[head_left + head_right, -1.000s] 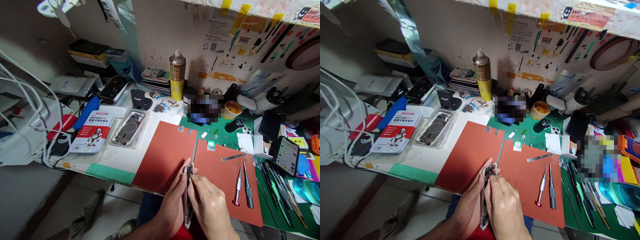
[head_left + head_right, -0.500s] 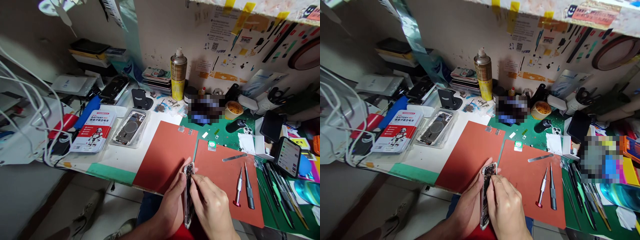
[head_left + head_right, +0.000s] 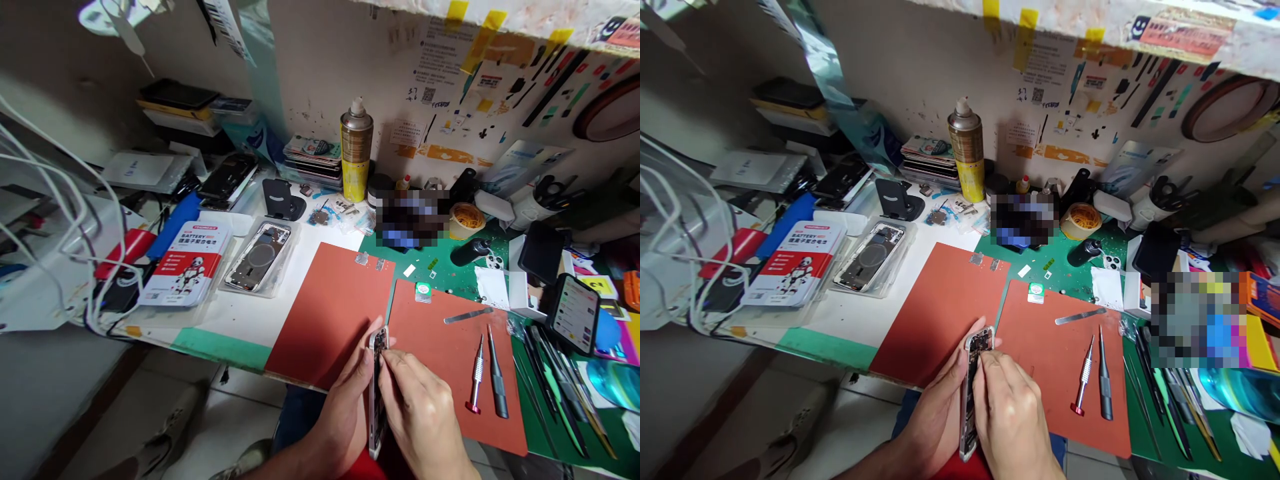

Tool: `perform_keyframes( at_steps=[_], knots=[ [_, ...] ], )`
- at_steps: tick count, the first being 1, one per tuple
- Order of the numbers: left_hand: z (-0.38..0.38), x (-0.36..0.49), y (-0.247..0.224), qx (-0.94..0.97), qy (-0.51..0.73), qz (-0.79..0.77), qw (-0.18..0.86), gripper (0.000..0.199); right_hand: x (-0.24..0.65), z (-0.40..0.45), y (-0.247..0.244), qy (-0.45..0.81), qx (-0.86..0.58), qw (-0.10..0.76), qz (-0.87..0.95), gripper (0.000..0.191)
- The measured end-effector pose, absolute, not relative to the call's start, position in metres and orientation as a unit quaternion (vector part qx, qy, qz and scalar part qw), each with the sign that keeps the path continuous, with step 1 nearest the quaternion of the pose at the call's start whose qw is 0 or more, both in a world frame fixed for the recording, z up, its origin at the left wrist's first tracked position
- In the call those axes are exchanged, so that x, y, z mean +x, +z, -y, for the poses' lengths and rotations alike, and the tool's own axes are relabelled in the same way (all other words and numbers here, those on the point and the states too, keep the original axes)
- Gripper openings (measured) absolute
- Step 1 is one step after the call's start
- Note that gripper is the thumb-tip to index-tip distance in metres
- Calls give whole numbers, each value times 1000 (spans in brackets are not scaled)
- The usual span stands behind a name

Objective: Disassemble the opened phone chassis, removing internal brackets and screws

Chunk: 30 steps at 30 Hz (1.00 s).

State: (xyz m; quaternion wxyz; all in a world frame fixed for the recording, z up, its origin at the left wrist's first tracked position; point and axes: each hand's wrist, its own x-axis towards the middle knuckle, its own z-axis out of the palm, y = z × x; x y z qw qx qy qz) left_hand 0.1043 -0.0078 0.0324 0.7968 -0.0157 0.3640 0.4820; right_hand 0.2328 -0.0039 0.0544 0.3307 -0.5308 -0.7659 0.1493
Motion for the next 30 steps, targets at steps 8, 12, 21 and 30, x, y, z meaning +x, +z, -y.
perform_keyframes(
  at_steps=[8,12,21,30],
  knots=[
    [7,107,33,-16,489,-365,792,57,231,3,52,118,-530,326,774,19],
    [7,107,34,-17,487,-365,793,56,232,2,54,112,-532,325,774,22],
    [8,106,34,-24,486,-366,793,57,227,4,53,103,-547,330,763,21],
    [6,99,33,-55,479,-355,801,67,228,2,55,221,-587,377,681,17]
  ],
)
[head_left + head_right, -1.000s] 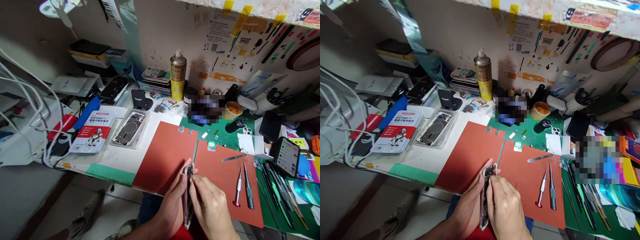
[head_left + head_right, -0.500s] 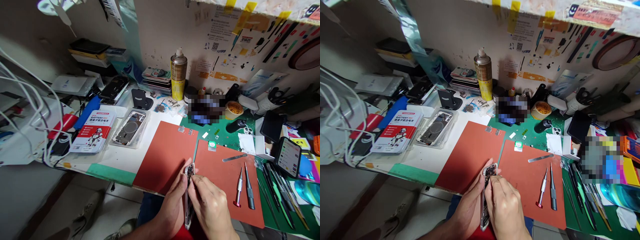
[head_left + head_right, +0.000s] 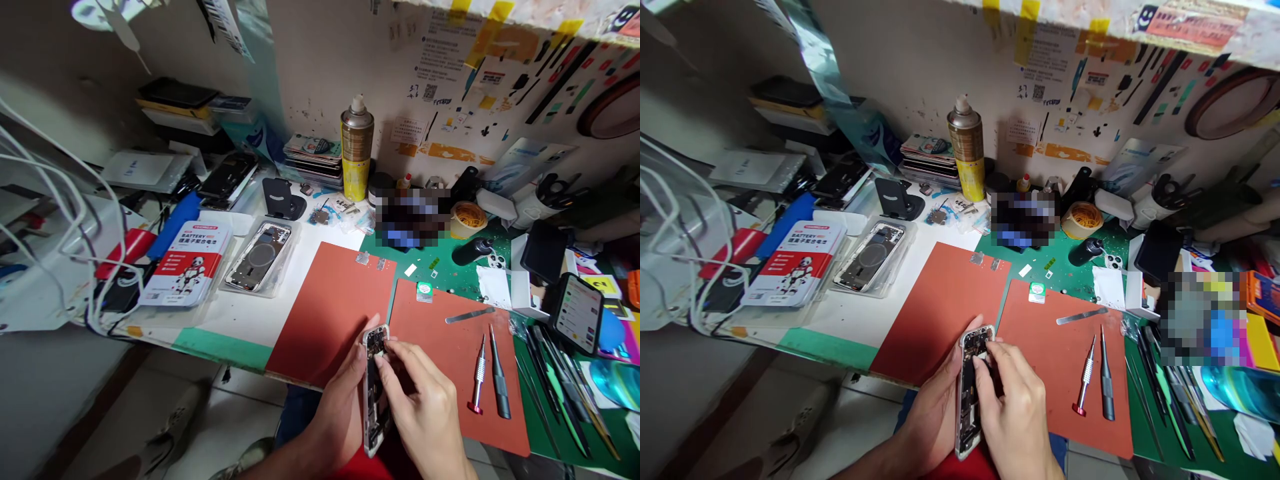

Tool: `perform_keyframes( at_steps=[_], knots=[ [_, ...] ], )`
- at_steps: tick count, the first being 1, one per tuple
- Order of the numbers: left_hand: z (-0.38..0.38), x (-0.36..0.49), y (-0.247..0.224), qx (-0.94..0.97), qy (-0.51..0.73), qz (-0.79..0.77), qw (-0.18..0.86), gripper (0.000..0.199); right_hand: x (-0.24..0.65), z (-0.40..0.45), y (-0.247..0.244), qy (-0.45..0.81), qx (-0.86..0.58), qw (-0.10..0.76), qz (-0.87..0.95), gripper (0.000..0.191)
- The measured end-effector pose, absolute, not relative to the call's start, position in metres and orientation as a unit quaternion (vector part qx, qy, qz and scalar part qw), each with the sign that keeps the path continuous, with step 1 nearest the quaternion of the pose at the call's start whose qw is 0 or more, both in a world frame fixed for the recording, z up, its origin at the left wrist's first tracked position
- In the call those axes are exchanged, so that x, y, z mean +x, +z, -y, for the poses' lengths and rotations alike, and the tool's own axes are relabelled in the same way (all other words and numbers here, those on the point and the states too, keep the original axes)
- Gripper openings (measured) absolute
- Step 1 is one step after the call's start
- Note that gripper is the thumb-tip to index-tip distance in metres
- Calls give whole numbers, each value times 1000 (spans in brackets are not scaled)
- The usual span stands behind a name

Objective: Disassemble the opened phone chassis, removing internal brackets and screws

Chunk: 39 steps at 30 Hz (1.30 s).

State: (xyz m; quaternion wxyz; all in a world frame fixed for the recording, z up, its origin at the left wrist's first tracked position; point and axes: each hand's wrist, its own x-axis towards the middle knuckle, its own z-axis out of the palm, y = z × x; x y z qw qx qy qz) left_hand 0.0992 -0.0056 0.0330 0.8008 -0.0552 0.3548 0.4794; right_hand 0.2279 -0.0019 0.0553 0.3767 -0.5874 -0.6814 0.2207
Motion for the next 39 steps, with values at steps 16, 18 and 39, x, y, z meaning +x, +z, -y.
perform_keyframes(
  at_steps=[16,18,39],
  knots=[
    [2,97,37,-43,480,-345,805,57,228,-4,55,286,-565,402,661,20],
    [2,97,37,-37,480,-347,805,57,226,-5,56,282,-567,403,661,17],
    [4,99,34,-31,483,-336,808,54,221,-7,60,306,-604,404,615,19]
  ],
)
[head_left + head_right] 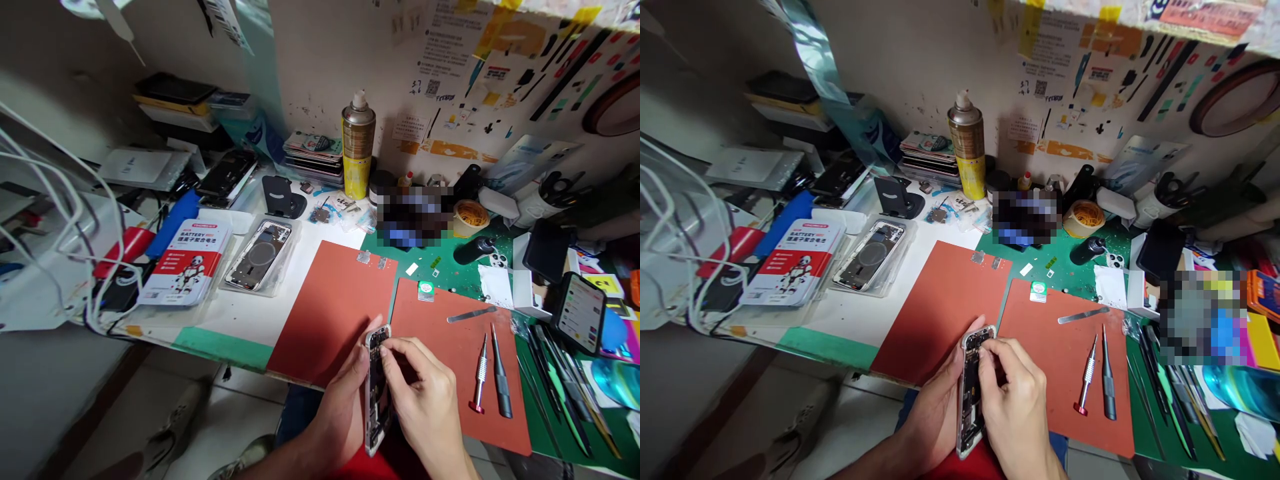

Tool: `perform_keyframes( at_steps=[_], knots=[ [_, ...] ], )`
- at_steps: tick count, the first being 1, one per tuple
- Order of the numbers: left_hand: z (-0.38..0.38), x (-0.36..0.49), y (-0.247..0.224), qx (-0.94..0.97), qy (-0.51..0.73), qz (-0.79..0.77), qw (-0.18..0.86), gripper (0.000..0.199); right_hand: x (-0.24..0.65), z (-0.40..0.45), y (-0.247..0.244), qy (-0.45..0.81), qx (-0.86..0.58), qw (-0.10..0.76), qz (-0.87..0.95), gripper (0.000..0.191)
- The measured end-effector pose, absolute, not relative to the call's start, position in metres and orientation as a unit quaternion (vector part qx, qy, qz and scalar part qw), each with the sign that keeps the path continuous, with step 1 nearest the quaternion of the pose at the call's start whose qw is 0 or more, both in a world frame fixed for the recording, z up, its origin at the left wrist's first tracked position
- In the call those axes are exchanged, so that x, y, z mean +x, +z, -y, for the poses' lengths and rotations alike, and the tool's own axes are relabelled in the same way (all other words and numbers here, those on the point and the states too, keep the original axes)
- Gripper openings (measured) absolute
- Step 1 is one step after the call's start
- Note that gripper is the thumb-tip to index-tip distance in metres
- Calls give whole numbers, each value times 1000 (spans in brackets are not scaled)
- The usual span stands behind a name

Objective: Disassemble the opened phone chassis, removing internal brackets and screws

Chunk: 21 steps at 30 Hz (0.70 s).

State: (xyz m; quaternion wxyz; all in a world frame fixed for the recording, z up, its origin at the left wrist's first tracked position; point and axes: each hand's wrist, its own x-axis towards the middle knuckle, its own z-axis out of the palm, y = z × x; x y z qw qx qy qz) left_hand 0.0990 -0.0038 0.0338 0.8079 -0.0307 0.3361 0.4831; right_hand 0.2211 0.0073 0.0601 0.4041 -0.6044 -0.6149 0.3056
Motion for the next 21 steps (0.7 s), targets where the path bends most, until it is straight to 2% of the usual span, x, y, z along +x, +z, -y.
perform_keyframes(
  at_steps=[12,21],
  knots=[
    [8,108,32,-13,490,-355,796,55,219,-6,62,212,-626,382,646,16],
    [9,107,31,-21,493,-359,792,57,217,-6,63,191,-629,377,652,17]
  ],
)
